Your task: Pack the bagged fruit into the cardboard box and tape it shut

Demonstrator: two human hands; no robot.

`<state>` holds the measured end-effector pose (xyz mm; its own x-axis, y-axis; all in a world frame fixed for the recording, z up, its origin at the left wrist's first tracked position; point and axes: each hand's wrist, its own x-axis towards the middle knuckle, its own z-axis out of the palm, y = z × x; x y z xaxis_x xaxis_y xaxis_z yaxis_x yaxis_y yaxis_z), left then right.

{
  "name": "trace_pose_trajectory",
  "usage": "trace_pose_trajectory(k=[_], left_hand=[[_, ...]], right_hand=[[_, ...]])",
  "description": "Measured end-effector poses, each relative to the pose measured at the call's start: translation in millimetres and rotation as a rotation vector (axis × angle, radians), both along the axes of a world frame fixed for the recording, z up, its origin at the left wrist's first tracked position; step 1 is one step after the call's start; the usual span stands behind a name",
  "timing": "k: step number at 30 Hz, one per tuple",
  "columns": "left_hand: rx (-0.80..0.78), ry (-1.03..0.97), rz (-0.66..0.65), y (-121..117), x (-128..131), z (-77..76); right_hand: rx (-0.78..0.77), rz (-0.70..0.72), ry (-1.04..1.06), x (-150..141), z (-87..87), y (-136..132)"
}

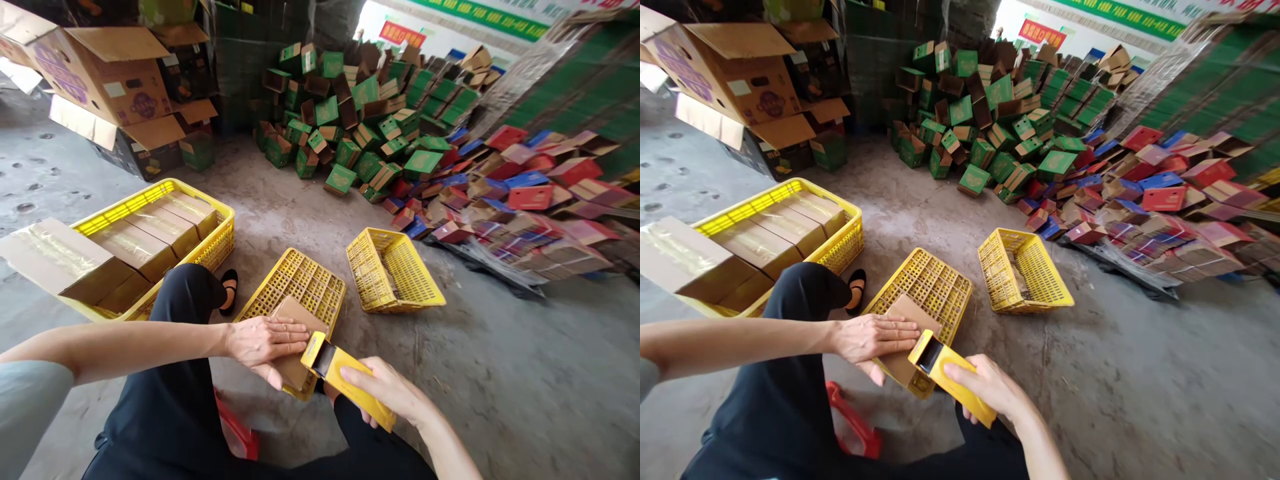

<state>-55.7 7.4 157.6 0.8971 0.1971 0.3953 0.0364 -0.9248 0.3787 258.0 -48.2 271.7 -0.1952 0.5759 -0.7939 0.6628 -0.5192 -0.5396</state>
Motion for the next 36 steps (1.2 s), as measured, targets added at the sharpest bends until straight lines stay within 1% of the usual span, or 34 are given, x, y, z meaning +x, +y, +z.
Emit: trace_pose_trajectory(k=[2,4,8,11,14,16,18,21,26,29,36], left_hand=[[-0.026,0.032,-0.022,-3.1,6.6,4.2],[-0.051,0.043,-0.033,-3.9,8.7,5.2],[-0.089,0.050,-0.041,-1.3,6.2,0.2],[-0.093,0.046,-0.044,0.7,5.9,-5.5],[-0.087,0.035,-0.038,1.2,6.6,-8.9],[-0.093,0.034,-0.038,0.8,5.8,-8.7],[-0.100,0.041,-0.037,-0.1,4.2,-6.4],[-0.084,0.060,-0.036,-2.9,5.4,0.5],[-0.038,0.070,-0.096,-9.7,24.3,11.4],[-0.026,0.091,-0.109,-10.4,31.5,11.3],[-0.001,0.156,-0.133,-6.2,30.1,8.5]], right_hand=[[-0.012,0.006,-0.003,0.5,0.2,-0.5],[-0.024,0.014,-0.002,1.1,-0.3,-0.7],[-0.034,0.029,0.043,7.0,-1.8,-1.7],[-0.056,0.007,0.056,23.1,-3.6,-7.1],[-0.067,-0.063,-0.012,44.1,-6.6,-16.2],[-0.054,-0.091,-0.038,52.5,-8.6,-21.3],[-0.046,-0.066,-0.029,53.6,-10.2,-23.6],[-0.032,-0.012,-0.021,47.0,-11.5,-22.8],[0.012,-0.043,-0.035,43.0,-13.6,-23.3],[0.007,-0.047,-0.019,47.3,-15.6,-25.1],[-0.036,-0.006,0.096,62.1,-17.8,-28.3]])
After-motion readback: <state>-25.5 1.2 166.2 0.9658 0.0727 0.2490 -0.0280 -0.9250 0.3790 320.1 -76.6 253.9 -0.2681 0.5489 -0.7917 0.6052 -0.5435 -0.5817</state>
